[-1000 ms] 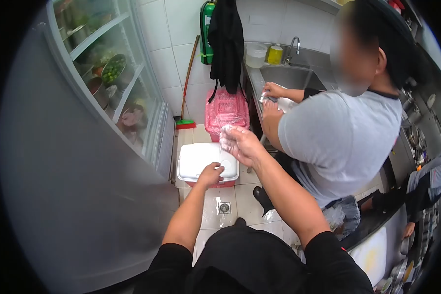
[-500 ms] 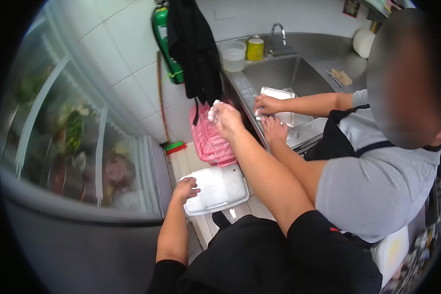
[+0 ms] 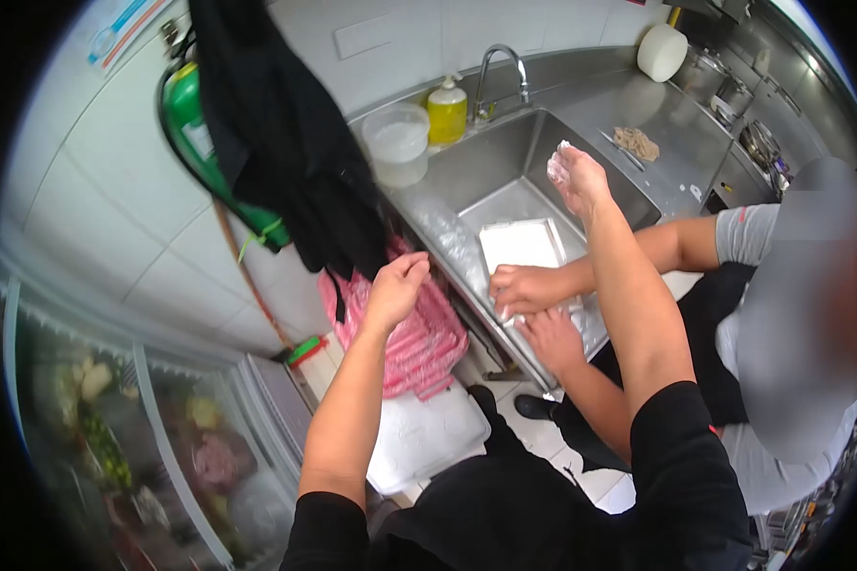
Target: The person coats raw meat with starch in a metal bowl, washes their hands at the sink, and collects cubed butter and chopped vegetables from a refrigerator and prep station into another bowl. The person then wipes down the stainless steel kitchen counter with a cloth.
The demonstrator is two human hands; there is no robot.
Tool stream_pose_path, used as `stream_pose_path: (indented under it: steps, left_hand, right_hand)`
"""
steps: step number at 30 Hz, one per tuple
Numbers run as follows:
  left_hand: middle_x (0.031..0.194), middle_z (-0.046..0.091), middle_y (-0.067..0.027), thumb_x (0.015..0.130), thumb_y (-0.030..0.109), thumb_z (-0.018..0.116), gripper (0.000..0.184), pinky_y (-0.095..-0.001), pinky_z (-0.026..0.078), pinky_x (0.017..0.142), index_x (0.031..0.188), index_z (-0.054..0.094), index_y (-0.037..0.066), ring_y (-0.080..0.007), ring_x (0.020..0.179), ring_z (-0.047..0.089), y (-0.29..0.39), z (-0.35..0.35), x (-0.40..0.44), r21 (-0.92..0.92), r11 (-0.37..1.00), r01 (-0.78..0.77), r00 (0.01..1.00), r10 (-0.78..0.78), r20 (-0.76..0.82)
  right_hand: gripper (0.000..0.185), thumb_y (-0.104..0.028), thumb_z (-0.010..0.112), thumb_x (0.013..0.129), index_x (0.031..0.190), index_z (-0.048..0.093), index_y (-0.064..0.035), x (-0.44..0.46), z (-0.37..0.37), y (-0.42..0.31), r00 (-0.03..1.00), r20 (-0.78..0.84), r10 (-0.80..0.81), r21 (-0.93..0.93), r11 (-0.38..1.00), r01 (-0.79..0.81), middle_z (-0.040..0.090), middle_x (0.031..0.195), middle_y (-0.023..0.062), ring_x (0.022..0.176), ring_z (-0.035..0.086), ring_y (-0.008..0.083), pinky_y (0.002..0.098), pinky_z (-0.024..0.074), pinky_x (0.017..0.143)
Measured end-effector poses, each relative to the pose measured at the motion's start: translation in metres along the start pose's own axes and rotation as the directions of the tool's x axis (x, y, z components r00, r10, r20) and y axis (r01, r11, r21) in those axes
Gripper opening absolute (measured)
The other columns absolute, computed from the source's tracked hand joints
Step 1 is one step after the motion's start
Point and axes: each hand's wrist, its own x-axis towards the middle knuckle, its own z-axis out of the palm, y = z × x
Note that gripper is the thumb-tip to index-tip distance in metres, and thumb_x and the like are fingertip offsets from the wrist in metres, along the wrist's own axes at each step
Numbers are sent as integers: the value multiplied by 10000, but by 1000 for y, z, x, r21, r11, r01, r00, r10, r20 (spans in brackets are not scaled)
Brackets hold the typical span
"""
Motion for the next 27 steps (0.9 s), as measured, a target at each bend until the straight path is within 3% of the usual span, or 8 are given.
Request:
stream_pose_path:
  steps: [4,13,16,22,24,25,26,27]
  left_hand:
    - [1383,540,-201,969,277,525,436,-404,402,1079,1308,579,9,-346,1287,519,51,33,113,521,789,-326,938,338,75]
    - [1638,106,-104,959,165,449,608,-553,256,1163,1533,258,102,-320,1501,143,95,141,361,951,190,-244,964,154,216]
    - [1628,165,-106,939,180,487,617,-535,313,1135,1518,301,77,-316,1488,204,105,154,422,963,155,-222,961,202,189]
    - [1454,478,-156,991,310,433,526,-528,462,987,1437,436,31,-321,1293,507,69,132,442,969,223,-108,963,-217,158]
    - [1355,581,-156,1011,372,418,525,-495,497,947,1419,464,44,-302,1197,588,35,132,424,912,409,-38,997,-44,61]
    - [1262,630,-137,1010,419,430,522,-458,511,919,1383,500,60,-275,1130,618,52,137,402,491,856,160,974,-217,61]
    - [1168,679,-118,1010,466,441,524,-420,525,890,1347,535,76,-248,1062,647,72,146,379,-116,917,382,918,-362,162]
    - [1113,677,-98,1004,483,457,505,-394,523,870,1300,562,88,-218,1018,642,77,158,370,-259,873,413,902,-353,249]
  right_hand:
    - [123,-100,599,936,1040,600,-36,66,-12,-3,999,-44,-1,-161,987,-6,621,867,53,705,610,154,296,536,626]
    - [136,-95,627,933,1015,624,13,144,-32,-8,997,-63,-52,-326,945,28,637,855,70,667,594,146,286,490,562]
    - [124,-102,630,933,991,637,8,160,-27,-11,998,-32,-46,-341,939,33,630,810,58,657,580,139,284,469,547]
    - [118,-91,612,923,1001,635,-7,185,5,31,994,76,78,-241,969,-57,616,799,47,640,539,117,285,439,557]
    - [106,-77,599,923,1001,637,-16,193,17,52,988,63,141,-126,983,-132,615,799,46,643,546,126,300,453,563]
    - [123,-108,595,937,1011,623,-14,199,22,58,983,72,171,-37,985,-169,619,845,66,679,576,161,314,484,592]
    - [148,-140,591,951,1021,609,-11,202,26,68,974,86,209,48,976,-213,623,890,85,715,607,196,329,516,621]
    - [176,-171,586,965,1030,595,-9,205,29,78,962,108,250,124,957,-262,628,936,105,752,637,232,343,547,649]
